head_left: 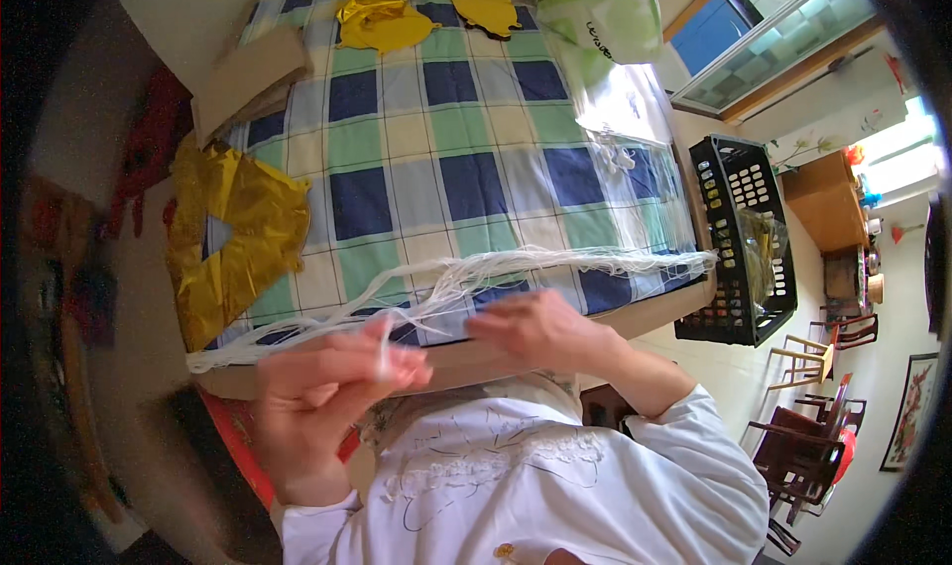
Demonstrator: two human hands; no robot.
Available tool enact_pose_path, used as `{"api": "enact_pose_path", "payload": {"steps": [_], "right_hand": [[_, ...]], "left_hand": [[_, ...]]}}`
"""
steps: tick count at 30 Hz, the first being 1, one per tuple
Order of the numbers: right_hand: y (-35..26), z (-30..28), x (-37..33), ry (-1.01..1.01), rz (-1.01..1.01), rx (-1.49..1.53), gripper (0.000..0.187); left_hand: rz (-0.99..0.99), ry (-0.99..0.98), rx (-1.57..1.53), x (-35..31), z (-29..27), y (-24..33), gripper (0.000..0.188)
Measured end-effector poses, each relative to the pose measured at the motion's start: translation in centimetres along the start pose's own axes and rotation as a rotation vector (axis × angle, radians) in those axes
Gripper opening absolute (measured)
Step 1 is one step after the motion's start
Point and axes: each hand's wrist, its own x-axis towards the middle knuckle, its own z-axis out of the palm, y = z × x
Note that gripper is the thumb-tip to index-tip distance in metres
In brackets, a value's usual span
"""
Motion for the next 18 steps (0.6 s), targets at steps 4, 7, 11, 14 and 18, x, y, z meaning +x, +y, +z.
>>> {"api": "enact_pose_path", "payload": {"steps": [4,7,11,14,18], "right_hand": [[2.1,-2.1,-0.2,0.479,0.202,0.223,0.032],[2.8,-4.2,-0.8,0.759,0.283,0.113,0.023],[3.9,-4.4,-0.7,0.785,0.112,0.085,0.023],[3.4,-0.5,-0.2,0.325,0.128,0.066,0.028],[-2.3,3.0,-2.2,0.056,-0.29,-0.003,0.03]], "left_hand": [[0.024,0.13,0.113,-0.7,-2.2,0.2,0.006],[0.016,0.086,0.704,-0.5,-3.7,-1.1,0.009],[0.201,-0.834,0.03,0.3,-3.3,-2.6,0.009],[0.251,-0.709,-0.716,-0.1,0.4,-3.6,0.011],[0.162,0.235,-0.139,3.3,2.6,-4.3,0.004]]}}
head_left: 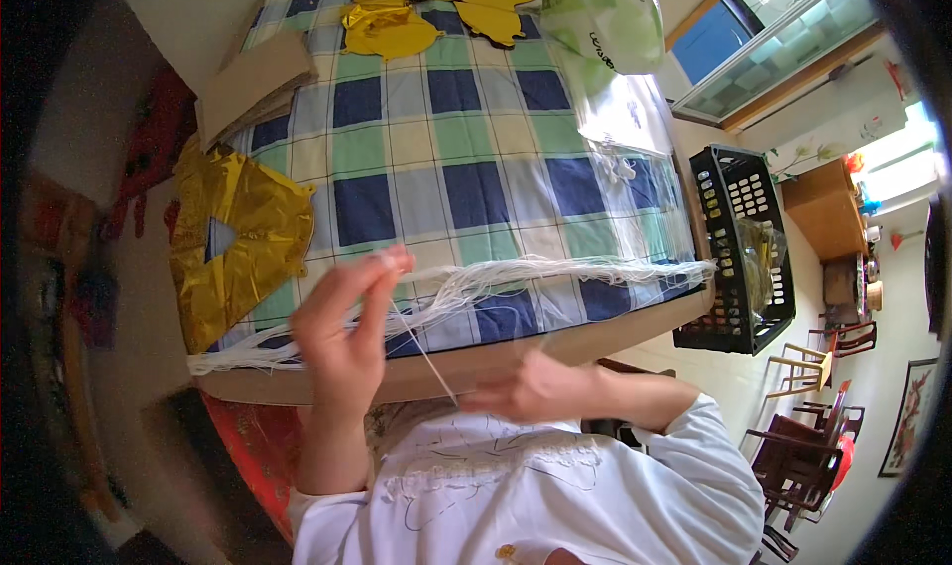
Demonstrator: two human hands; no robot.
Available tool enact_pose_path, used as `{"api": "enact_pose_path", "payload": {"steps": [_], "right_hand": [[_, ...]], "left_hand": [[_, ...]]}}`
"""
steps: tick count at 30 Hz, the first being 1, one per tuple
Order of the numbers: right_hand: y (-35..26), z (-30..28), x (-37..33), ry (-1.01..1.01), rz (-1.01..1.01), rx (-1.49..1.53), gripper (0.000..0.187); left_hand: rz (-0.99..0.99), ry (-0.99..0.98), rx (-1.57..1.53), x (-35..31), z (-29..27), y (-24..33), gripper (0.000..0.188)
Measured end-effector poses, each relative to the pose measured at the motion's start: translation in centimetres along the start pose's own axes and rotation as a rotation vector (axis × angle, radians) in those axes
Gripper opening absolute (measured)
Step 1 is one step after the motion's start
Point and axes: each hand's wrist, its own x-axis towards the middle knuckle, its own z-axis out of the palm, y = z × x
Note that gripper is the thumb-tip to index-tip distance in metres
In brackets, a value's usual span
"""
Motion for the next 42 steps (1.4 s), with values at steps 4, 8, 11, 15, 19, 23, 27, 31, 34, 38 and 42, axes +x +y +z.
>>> {"api": "enact_pose_path", "payload": {"steps": [4,8,11,15,19,23,27,31,34,38,42], "right_hand": [[-0.6,-7.9,0.5,0.292,0.024,0.183,0.021],[3.1,-7.1,-0.5,0.51,0.297,0.176,0.029],[2.3,-2.3,1.1,0.176,0.071,0.153,0.027],[-0.3,-5.6,2.3,0.215,0.046,0.221,0.028],[0.2,-3.3,2.5,0.275,0.031,0.119,0.025],[-0.2,-5.6,2.6,0.22,0.004,0.125,0.024],[0.5,-3.1,2.8,0.323,0.034,0.143,0.021],[1.0,-5.3,2.8,0.261,0.074,0.191,0.019],[0.4,-3.7,2.3,0.325,0.147,0.218,0.019],[-0.6,-3.8,3.2,0.1,0.014,0.244,0.016],[1.9,-4.1,2.8,0.422,0.245,0.201,0.025]], "left_hand": [[0.164,-0.354,0.588,-2.6,-0.4,-2.2,0.013],[0.054,-0.926,0.064,-2.9,-0.2,2.0,0.012],[-0.065,-0.761,-0.38,-2.6,0.9,2.2,0.005],[0.026,-0.579,0.323,-3.2,1.0,-0.2,0.006],[-0.082,-0.404,-0.365,-4.2,1.6,0.3,0.01],[-0.126,-0.615,0.206,-3.9,0.7,-1.3,0.008],[-0.118,-0.522,-0.386,-4.3,0.9,-0.4,0.007],[-0.068,-0.387,0.187,-4.0,0.5,-2.2,0.013],[0.061,-0.565,0.027,-4.1,1.1,0.9,0.01],[0.02,-0.265,0.257,-3.6,0.7,-2.7,0.013],[0.034,-0.422,0.089,-3.8,0.1,-0.6,0.007]]}}
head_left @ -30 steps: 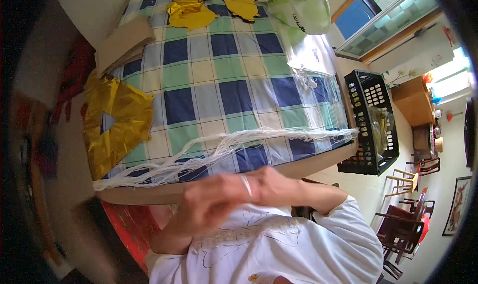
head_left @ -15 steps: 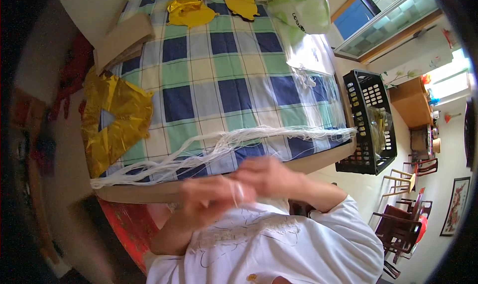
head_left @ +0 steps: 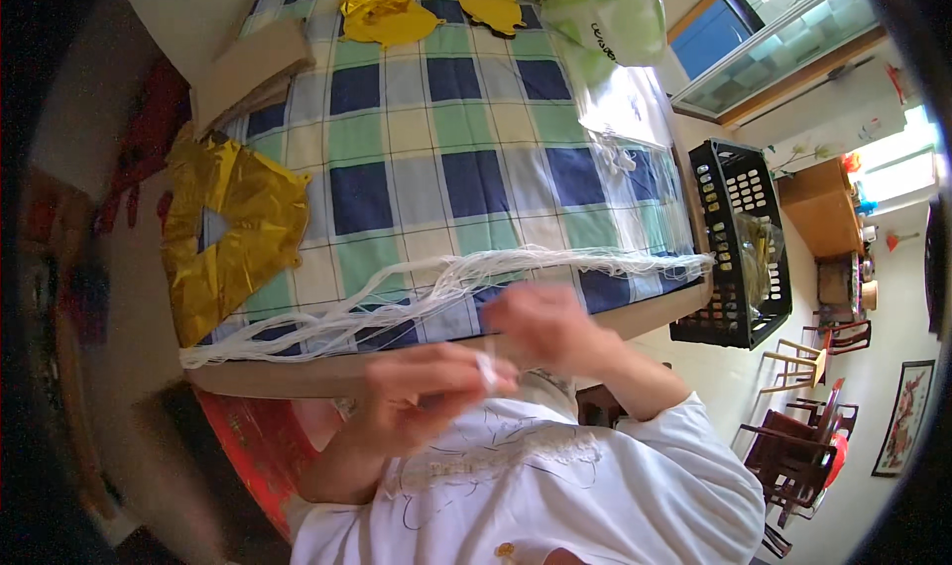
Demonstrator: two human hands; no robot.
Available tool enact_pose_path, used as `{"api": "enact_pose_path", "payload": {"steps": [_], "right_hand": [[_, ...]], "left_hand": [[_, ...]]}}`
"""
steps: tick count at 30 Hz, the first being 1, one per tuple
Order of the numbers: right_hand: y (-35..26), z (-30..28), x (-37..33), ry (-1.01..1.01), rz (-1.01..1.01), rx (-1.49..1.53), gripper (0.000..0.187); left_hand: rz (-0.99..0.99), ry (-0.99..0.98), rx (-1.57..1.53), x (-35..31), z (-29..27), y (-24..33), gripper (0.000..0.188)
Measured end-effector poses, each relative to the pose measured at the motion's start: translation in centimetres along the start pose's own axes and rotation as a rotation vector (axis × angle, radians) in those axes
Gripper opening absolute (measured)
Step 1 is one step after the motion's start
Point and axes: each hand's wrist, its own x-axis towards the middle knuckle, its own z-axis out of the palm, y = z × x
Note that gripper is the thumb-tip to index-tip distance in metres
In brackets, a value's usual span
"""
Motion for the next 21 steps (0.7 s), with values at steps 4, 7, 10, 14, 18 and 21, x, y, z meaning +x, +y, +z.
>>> {"api": "enact_pose_path", "payload": {"steps": [4,7,10,14,18,21], "right_hand": [[-1.4,0.7,-0.9,-0.353,-0.096,0.092,0.024],[0.7,0.0,0.0,-0.01,0.0,0.083,0.014],[-1.2,1.9,-1.5,-0.334,-0.02,0.146,0.018],[0.7,-0.7,0.0,0.013,0.074,0.064,0.02],[-1.5,1.5,-1.6,-0.37,-0.047,0.164,0.019],[-0.2,-0.6,0.3,-0.114,0.082,0.239,0.018]], "left_hand": [[0.032,-0.042,0.332,0.7,0.0,-1.3,0.009],[0.008,-0.123,0.169,-0.1,0.1,-0.2,0.009],[0.005,0.053,0.075,0.4,0.1,-0.8,0.008],[-0.092,-0.178,0.153,0.3,-0.1,0.1,0.007],[0.009,0.091,0.106,1.1,0.1,-0.3,0.01],[0.034,-0.221,0.134,0.5,0.3,-0.4,0.014]]}}
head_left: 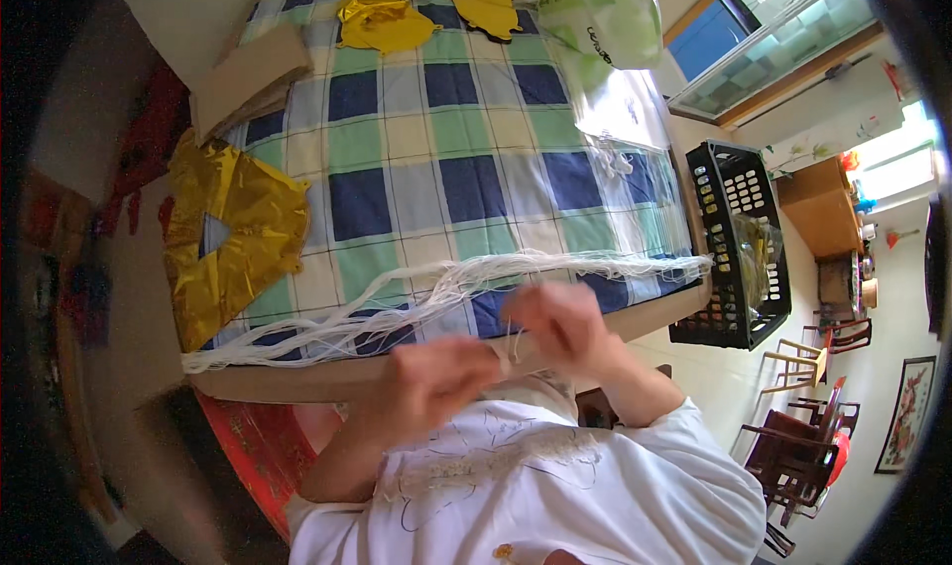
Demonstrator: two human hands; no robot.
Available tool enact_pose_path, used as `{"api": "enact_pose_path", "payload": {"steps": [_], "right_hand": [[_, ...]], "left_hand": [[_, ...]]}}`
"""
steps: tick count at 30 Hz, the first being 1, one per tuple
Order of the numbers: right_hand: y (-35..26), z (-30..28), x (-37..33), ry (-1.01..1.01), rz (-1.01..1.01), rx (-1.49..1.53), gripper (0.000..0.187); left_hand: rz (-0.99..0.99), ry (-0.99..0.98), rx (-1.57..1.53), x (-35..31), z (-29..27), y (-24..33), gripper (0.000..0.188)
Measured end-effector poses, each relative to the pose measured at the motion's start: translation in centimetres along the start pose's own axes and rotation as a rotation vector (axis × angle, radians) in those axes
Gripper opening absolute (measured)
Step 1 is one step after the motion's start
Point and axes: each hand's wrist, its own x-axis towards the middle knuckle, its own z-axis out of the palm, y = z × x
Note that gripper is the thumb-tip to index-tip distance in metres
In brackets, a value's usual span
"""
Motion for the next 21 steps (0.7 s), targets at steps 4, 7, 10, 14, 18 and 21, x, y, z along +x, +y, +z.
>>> {"api": "enact_pose_path", "payload": {"steps": [4,7,10,14,18,21], "right_hand": [[0.3,1.6,-1.7,-0.106,-0.006,-0.099,0.025],[0.6,0.3,-1.0,0.009,0.064,-0.109,0.026],[1.2,1.0,-1.5,0.074,0.145,-0.07,0.024],[0.1,2.3,-1.6,0.031,0.155,-0.057,0.02],[-0.1,1.3,-1.1,0.118,0.213,-0.193,0.023],[-0.5,0.6,-0.6,0.232,0.268,-0.187,0.02]], "left_hand": [[0.006,0.302,0.025,0.9,0.1,-0.3,0.015],[0.004,0.167,0.132,0.4,0.8,-0.9,0.017],[0.056,0.203,-0.108,0.3,1.1,-1.3,0.022],[0.112,0.323,0.286,1.2,1.6,-1.2,0.021],[-0.03,0.298,0.33,0.8,2.0,-2.3,0.016],[-0.179,0.251,0.046,0.7,2.0,-2.5,0.013]]}}
